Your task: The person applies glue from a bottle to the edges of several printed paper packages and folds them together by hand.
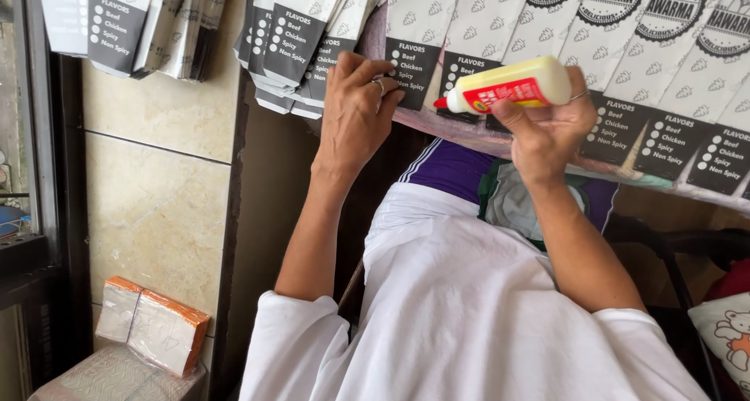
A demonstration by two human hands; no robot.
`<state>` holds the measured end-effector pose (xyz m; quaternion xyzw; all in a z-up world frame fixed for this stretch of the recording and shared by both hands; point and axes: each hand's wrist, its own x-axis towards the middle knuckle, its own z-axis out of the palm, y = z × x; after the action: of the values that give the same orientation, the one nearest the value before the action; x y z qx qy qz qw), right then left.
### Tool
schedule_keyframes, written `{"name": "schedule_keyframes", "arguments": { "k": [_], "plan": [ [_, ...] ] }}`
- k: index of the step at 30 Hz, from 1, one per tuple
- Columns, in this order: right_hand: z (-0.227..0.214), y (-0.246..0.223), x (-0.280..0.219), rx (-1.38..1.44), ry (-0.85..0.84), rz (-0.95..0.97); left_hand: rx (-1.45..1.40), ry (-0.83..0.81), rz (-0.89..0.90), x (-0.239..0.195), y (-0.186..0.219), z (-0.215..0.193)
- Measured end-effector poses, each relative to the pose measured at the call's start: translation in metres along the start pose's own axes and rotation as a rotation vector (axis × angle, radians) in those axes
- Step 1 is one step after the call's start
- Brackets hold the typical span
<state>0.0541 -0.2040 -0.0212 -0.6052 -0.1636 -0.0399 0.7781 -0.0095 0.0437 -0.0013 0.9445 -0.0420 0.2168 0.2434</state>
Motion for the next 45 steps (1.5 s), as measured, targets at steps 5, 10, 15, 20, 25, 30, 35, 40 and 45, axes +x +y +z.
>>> {"name": "schedule_keyframes", "arguments": {
  "k": [5,10,15,20,25,30,35,40,45],
  "plan": [
    [0.020,-0.001,-0.002,-0.062,-0.079,0.045,-0.204,-0.138,-0.120,-0.006,-0.003,-0.010],
    [0.031,-0.002,0.001,-0.125,-0.153,0.073,-0.281,-0.212,-0.119,-0.007,-0.005,-0.020],
    [0.061,0.008,0.007,-0.057,-0.212,0.052,-0.279,-0.208,-0.102,-0.007,-0.008,-0.020],
    [0.057,0.005,0.009,-0.058,-0.238,0.092,-0.295,-0.229,-0.118,-0.007,-0.008,-0.021],
    [0.018,0.003,0.004,-0.153,-0.145,0.058,-0.334,-0.176,-0.149,-0.005,-0.005,-0.020],
    [0.018,-0.001,0.005,-0.085,-0.095,0.033,-0.298,-0.082,-0.195,-0.006,-0.006,0.001],
    [0.030,0.001,0.000,-0.115,-0.133,0.023,-0.294,-0.065,-0.215,-0.007,-0.006,0.004],
    [0.059,0.002,0.002,-0.105,-0.180,0.033,-0.288,-0.026,-0.127,-0.005,-0.005,-0.002],
    [0.058,0.006,0.001,-0.089,-0.177,0.069,-0.288,-0.084,-0.168,-0.005,-0.006,-0.004]
  ]
}}
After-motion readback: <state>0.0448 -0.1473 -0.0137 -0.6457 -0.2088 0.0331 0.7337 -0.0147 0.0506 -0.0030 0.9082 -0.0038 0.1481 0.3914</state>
